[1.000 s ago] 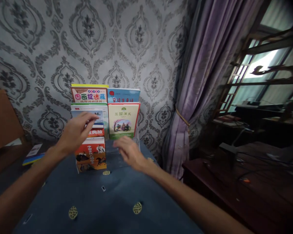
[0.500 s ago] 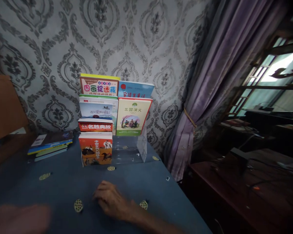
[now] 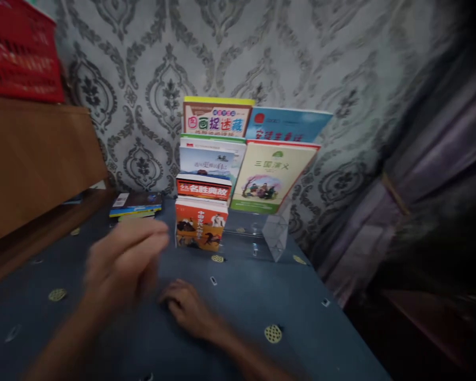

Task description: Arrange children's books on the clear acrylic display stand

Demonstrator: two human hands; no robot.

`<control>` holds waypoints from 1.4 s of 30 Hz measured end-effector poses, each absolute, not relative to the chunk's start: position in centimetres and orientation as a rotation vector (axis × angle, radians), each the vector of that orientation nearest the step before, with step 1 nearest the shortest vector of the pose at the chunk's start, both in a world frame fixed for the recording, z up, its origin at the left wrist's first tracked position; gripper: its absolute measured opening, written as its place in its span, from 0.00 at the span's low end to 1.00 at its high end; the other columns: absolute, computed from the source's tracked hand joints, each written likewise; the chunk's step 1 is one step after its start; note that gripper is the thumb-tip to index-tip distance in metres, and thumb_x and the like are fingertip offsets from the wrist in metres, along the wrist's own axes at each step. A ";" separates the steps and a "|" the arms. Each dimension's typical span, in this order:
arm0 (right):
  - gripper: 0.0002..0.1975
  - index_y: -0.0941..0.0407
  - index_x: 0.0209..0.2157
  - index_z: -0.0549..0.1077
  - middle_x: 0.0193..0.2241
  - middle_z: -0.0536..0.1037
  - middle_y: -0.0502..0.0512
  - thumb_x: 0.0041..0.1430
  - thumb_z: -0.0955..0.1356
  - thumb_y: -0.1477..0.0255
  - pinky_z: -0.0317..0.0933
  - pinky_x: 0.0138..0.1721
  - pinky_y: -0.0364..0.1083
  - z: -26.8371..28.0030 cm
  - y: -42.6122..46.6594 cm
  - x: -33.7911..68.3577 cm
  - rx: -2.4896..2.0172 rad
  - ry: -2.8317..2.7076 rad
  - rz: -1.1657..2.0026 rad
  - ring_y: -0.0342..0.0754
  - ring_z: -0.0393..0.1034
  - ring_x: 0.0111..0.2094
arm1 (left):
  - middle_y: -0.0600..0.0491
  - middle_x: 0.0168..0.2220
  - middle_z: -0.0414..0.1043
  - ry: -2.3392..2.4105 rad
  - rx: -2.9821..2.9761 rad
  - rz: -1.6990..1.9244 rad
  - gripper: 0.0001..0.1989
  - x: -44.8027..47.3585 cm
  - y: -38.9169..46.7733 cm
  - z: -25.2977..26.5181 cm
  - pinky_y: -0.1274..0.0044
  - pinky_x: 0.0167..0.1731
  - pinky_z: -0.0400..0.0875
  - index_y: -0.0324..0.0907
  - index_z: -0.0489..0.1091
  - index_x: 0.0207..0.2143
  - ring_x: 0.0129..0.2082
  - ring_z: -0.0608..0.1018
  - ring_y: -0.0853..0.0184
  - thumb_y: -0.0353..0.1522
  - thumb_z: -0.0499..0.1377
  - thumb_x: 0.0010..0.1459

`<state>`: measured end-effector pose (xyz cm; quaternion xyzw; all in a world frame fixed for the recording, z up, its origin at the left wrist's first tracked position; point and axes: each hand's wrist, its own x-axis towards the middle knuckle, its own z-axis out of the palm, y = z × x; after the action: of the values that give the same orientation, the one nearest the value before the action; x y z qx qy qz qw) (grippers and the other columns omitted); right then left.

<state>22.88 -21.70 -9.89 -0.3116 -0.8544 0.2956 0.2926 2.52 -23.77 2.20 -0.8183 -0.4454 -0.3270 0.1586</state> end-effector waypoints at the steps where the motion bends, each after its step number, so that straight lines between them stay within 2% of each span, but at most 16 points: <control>1: 0.15 0.56 0.40 0.78 0.41 0.83 0.55 0.59 0.64 0.85 0.60 0.60 0.50 -10.1 -21.7 22.9 -0.812 -2.251 0.797 0.47 0.75 0.48 | 0.48 0.53 0.74 -1.294 -2.274 -0.927 0.14 2.9 -21.6 2.7 0.60 0.51 0.74 0.53 0.72 0.51 0.54 0.74 0.56 0.32 0.51 0.68; 3: 0.15 0.55 0.41 0.78 0.42 0.83 0.54 0.60 0.64 0.84 0.58 0.62 0.53 -10.5 -21.7 23.0 -0.778 -2.229 0.802 0.47 0.75 0.48 | 0.46 0.49 0.76 -1.467 -2.186 -0.776 0.17 3.0 -17.3 2.4 0.63 0.52 0.73 0.47 0.73 0.48 0.52 0.76 0.57 0.28 0.47 0.67; 5: 0.15 0.55 0.40 0.78 0.41 0.83 0.54 0.60 0.64 0.85 0.58 0.62 0.54 -10.6 -21.8 23.1 -0.759 -2.237 0.799 0.47 0.76 0.47 | 0.42 0.56 0.73 -1.763 -2.128 -0.540 0.19 2.0 -13.8 1.0 0.67 0.58 0.68 0.41 0.71 0.52 0.57 0.73 0.58 0.26 0.45 0.65; 6: 0.15 0.55 0.40 0.77 0.41 0.83 0.54 0.60 0.64 0.85 0.58 0.62 0.54 -10.6 -21.8 23.1 -0.752 -2.243 0.795 0.47 0.76 0.47 | 0.41 0.61 0.68 -1.928 -2.057 -0.431 0.21 1.1 -12.4 0.1 0.67 0.61 0.64 0.39 0.68 0.57 0.62 0.69 0.58 0.28 0.46 0.66; 9: 0.14 0.55 0.39 0.77 0.40 0.83 0.55 0.60 0.63 0.85 0.60 0.60 0.53 -10.4 -21.8 23.0 -0.730 -2.260 0.779 0.47 0.76 0.45 | 0.33 0.68 0.58 -2.098 -1.931 -0.361 0.26 -2.0 -8.9 -1.6 0.54 0.62 0.58 0.33 0.60 0.64 0.69 0.58 0.46 0.35 0.46 0.66; 12: 0.14 0.55 0.39 0.77 0.40 0.82 0.55 0.60 0.63 0.85 0.62 0.58 0.52 -10.0 -21.9 22.9 -0.742 -2.277 0.766 0.47 0.76 0.45 | 0.33 0.71 0.50 -2.145 -1.918 -0.308 0.31 -4.4 -5.9 -1.7 0.50 0.65 0.49 0.34 0.57 0.67 0.72 0.51 0.46 0.43 0.45 0.68; 16: 0.14 0.56 0.37 0.77 0.38 0.83 0.55 0.58 0.64 0.85 0.64 0.54 0.49 -9.6 -21.9 22.9 -0.732 -2.301 0.754 0.48 0.75 0.43 | 0.33 0.72 0.47 -2.168 -1.984 -0.230 0.38 -5.0 -2.3 -1.5 0.47 0.65 0.43 0.34 0.54 0.68 0.72 0.47 0.46 0.51 0.42 0.67; 23: 0.15 0.56 0.37 0.78 0.37 0.83 0.54 0.57 0.64 0.87 0.65 0.50 0.46 -10.0 -21.6 22.9 -0.728 -2.324 0.733 0.47 0.75 0.41 | 0.32 0.70 0.51 -2.194 -2.103 -0.143 0.37 -4.3 0.2 -3.2 0.39 0.60 0.48 0.37 0.54 0.69 0.70 0.54 0.42 0.49 0.47 0.65; 27: 0.14 0.56 0.38 0.78 0.39 0.83 0.55 0.59 0.64 0.85 0.63 0.53 0.47 -9.7 -21.7 23.0 -0.726 -2.318 0.734 0.48 0.75 0.43 | 0.35 0.70 0.54 -2.174 -2.118 -0.125 0.35 -4.9 -0.6 -3.1 0.39 0.59 0.49 0.41 0.57 0.68 0.69 0.56 0.41 0.49 0.49 0.64; 31: 0.14 0.56 0.38 0.77 0.39 0.83 0.55 0.59 0.64 0.86 0.64 0.52 0.47 -9.4 -21.8 23.0 -0.718 -2.340 0.734 0.48 0.75 0.42 | 0.37 0.65 0.63 -2.161 -2.109 -0.123 0.30 -4.8 -1.3 -2.3 0.41 0.60 0.49 0.45 0.63 0.63 0.64 0.65 0.43 0.50 0.48 0.65; 33: 0.14 0.56 0.38 0.77 0.39 0.83 0.55 0.59 0.64 0.86 0.64 0.51 0.47 -9.4 -21.8 22.9 -0.739 -2.338 0.738 0.48 0.75 0.43 | 0.34 0.61 0.68 -2.165 -2.082 -0.135 0.31 -4.2 -1.2 -1.9 0.42 0.60 0.49 0.43 0.67 0.60 0.60 0.69 0.42 0.52 0.47 0.65; 36: 0.15 0.55 0.38 0.77 0.39 0.83 0.54 0.59 0.64 0.86 0.63 0.53 0.47 -9.6 -21.8 22.9 -0.747 -2.332 0.739 0.47 0.75 0.43 | 0.27 0.57 0.69 -2.183 -2.019 -0.157 0.37 -2.5 -0.5 -1.8 0.40 0.58 0.48 0.36 0.69 0.58 0.57 0.71 0.36 0.56 0.48 0.62; 39: 0.14 0.56 0.37 0.78 0.38 0.83 0.54 0.59 0.65 0.86 0.63 0.53 0.46 -9.9 -21.8 22.9 -0.729 -2.343 0.731 0.47 0.75 0.42 | 0.21 0.56 0.67 -2.210 -1.942 -0.194 0.41 -0.7 0.3 -2.3 0.39 0.55 0.48 0.29 0.67 0.60 0.57 0.69 0.29 0.56 0.47 0.62; 42: 0.14 0.57 0.38 0.78 0.38 0.84 0.54 0.58 0.65 0.86 0.63 0.53 0.45 -10.0 -21.7 22.9 -0.733 -2.334 0.715 0.47 0.75 0.42 | 0.17 0.57 0.65 -2.228 -1.878 -0.235 0.41 0.6 0.7 -2.8 0.38 0.54 0.50 0.25 0.64 0.61 0.59 0.65 0.24 0.53 0.47 0.64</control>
<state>22.89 -21.69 -9.98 -0.2751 -0.8758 0.2684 0.2919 0.55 0.75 -2.82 -0.6384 -0.7578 -0.0798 0.1088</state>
